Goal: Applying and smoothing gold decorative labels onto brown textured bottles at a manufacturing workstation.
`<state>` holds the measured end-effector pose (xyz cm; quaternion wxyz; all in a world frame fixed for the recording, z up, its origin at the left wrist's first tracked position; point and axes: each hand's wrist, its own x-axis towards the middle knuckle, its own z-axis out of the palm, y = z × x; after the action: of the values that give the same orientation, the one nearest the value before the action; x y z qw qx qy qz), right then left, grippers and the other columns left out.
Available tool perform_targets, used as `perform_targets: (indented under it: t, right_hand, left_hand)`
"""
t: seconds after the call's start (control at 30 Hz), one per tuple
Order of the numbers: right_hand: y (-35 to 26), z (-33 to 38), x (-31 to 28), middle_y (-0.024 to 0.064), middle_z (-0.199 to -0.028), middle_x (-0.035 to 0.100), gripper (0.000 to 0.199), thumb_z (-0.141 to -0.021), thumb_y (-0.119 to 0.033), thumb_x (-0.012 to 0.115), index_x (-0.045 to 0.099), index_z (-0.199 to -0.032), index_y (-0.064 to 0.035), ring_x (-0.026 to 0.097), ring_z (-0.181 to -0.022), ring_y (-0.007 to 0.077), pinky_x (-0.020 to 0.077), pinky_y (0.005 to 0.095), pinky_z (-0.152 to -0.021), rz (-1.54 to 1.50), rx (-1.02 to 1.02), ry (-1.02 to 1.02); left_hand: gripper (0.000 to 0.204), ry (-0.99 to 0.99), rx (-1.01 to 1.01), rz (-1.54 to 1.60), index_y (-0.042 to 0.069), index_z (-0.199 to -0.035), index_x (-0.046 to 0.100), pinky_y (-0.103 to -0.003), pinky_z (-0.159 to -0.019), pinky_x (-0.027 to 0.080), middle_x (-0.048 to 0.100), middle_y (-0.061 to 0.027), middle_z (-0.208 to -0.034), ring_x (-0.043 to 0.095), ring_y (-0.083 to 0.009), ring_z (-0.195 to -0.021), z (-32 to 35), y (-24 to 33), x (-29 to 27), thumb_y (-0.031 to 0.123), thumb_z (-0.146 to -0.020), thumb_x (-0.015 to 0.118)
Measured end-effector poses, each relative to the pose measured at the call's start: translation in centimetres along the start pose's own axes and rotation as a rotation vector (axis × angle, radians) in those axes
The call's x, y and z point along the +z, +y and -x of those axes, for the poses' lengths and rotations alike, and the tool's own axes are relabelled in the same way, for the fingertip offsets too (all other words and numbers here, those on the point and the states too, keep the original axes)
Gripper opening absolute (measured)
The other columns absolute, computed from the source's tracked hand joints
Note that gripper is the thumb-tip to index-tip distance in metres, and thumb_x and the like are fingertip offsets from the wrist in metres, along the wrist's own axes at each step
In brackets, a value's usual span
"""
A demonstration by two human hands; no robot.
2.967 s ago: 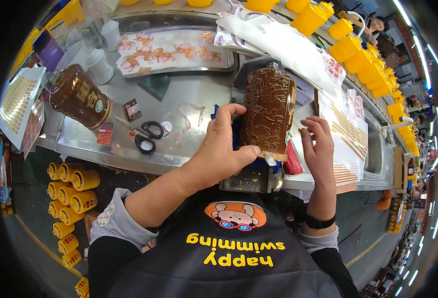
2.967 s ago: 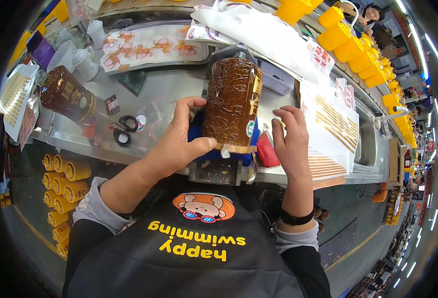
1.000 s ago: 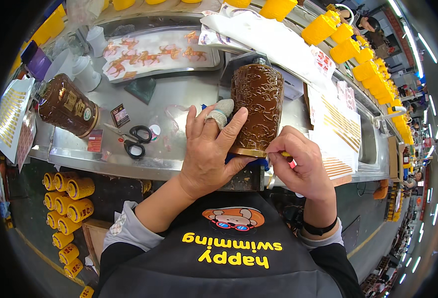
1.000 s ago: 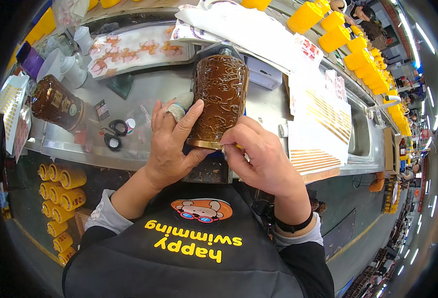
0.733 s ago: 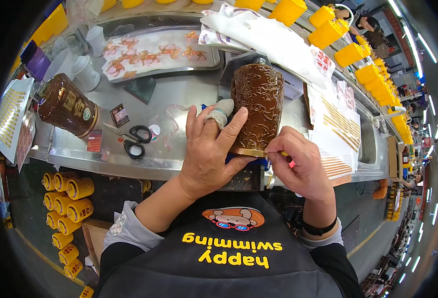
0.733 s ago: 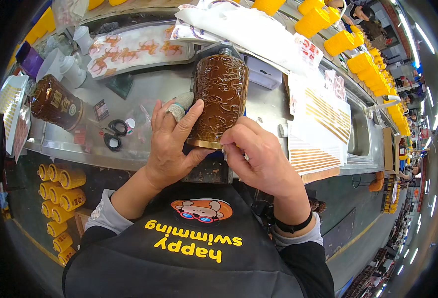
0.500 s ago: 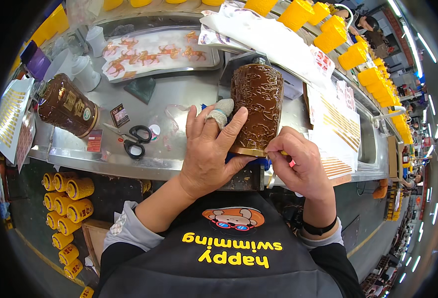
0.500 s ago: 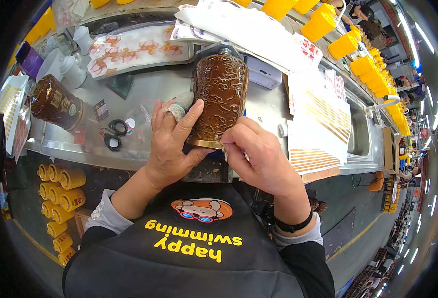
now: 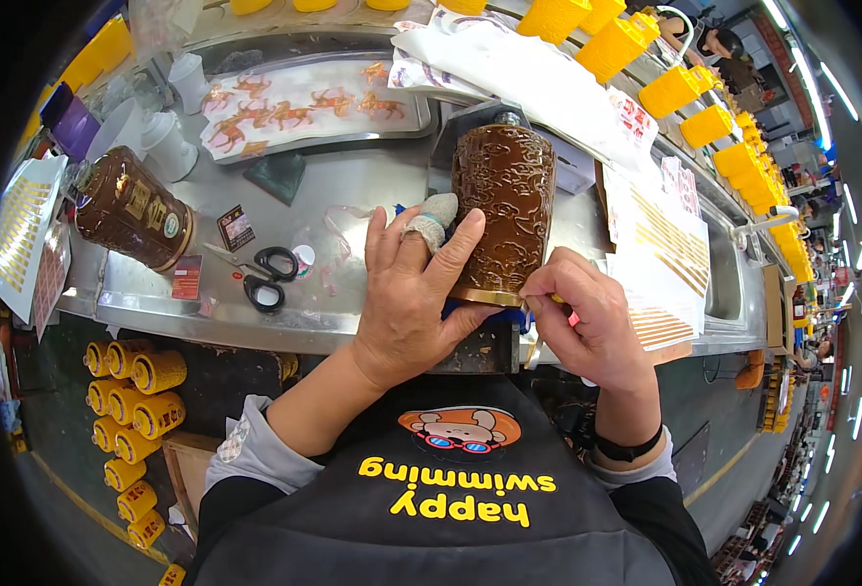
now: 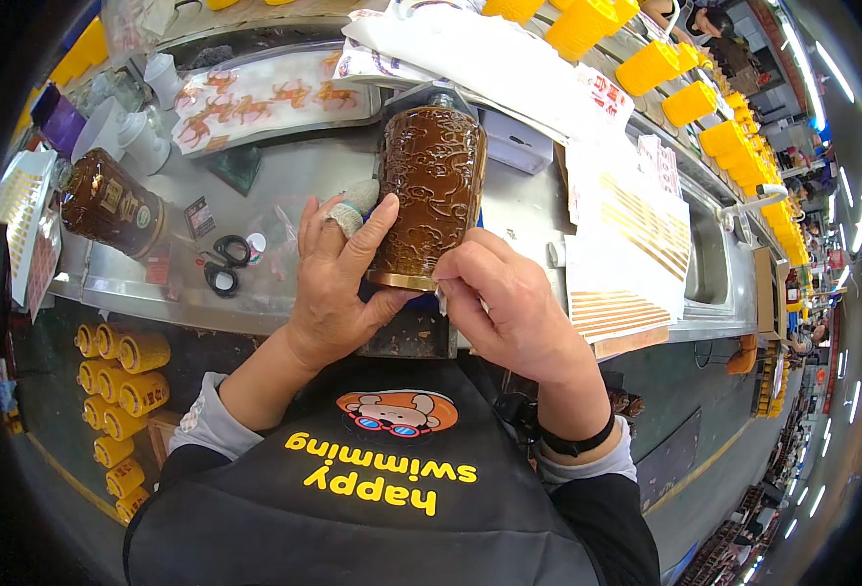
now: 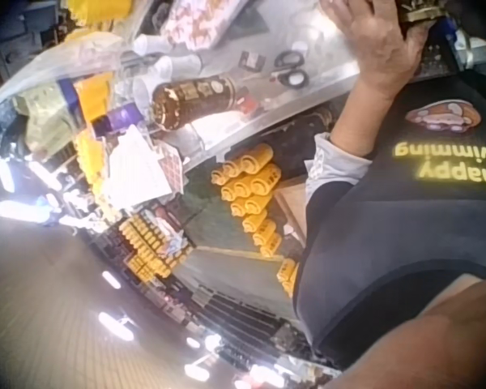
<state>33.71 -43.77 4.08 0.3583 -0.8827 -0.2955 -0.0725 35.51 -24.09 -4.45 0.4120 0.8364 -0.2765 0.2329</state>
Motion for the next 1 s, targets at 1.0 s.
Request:
perform_targets:
  t: [1.0]
  right_hand:
    - [-0.16,0.02,-0.31,0.0127,-0.081,0.054,0.016,-0.079,0.008,0.060,0.057,-0.092,-0.0015,0.057,-0.071,0.0305,0.0456,0.0367,-0.061,-0.020,0.029,-0.063]
  left_hand:
    - [0.080,-0.014,0.001,-0.012,0.012,-0.145,0.046,-0.062,-0.109,0.022,0.052,-0.0217,-0.127,0.043,-0.0429,-0.122,0.08,-0.07,0.04,0.042,-0.077,0.075]
